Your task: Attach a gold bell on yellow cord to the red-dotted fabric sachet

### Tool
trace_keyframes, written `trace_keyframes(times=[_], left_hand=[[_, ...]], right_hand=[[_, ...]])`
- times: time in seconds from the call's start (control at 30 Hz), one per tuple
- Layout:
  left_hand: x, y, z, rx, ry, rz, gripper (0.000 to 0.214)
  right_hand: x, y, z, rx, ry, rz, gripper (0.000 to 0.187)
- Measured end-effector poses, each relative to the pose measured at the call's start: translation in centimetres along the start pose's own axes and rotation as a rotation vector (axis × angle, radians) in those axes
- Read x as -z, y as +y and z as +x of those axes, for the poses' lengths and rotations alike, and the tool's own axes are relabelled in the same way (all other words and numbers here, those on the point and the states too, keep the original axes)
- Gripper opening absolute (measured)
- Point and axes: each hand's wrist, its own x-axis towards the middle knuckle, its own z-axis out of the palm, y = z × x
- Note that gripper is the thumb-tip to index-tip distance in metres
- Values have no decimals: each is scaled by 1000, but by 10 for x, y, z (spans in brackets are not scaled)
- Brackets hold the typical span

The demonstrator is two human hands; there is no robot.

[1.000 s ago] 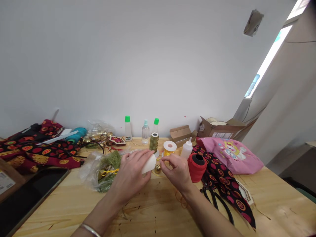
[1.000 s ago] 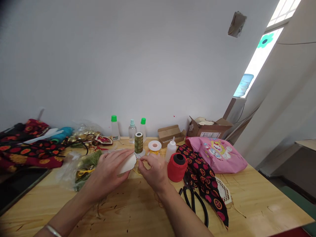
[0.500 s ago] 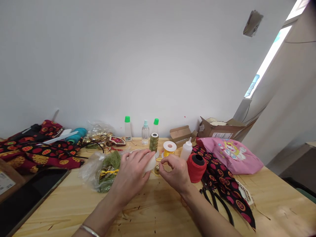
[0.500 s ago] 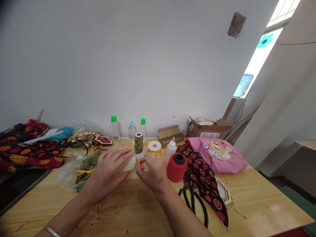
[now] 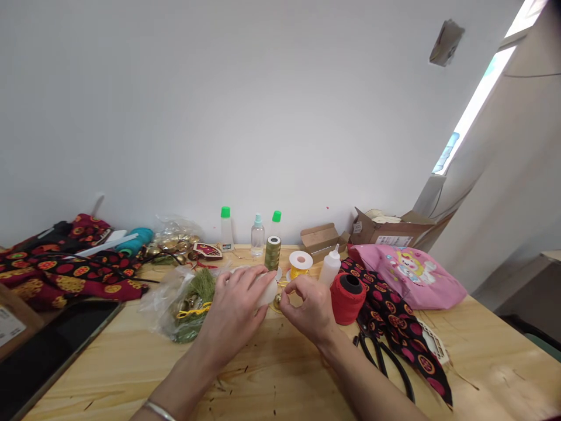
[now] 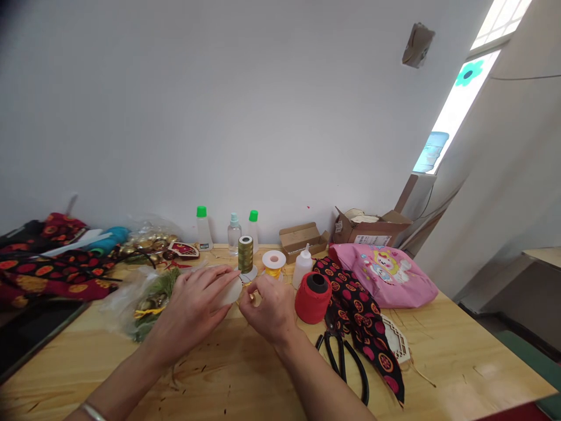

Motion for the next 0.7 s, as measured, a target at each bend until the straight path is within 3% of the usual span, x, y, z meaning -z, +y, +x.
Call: trace_keyframes(times=[0.5, 0.7], left_hand=[[-3, 1, 0, -5, 3, -5, 42], [-11, -2, -2, 33, -13, -156, 46]], right_hand=[[-3, -2, -1, -43, -38, 110, 8], [-1, 2, 0, -132, -34, 164, 11]])
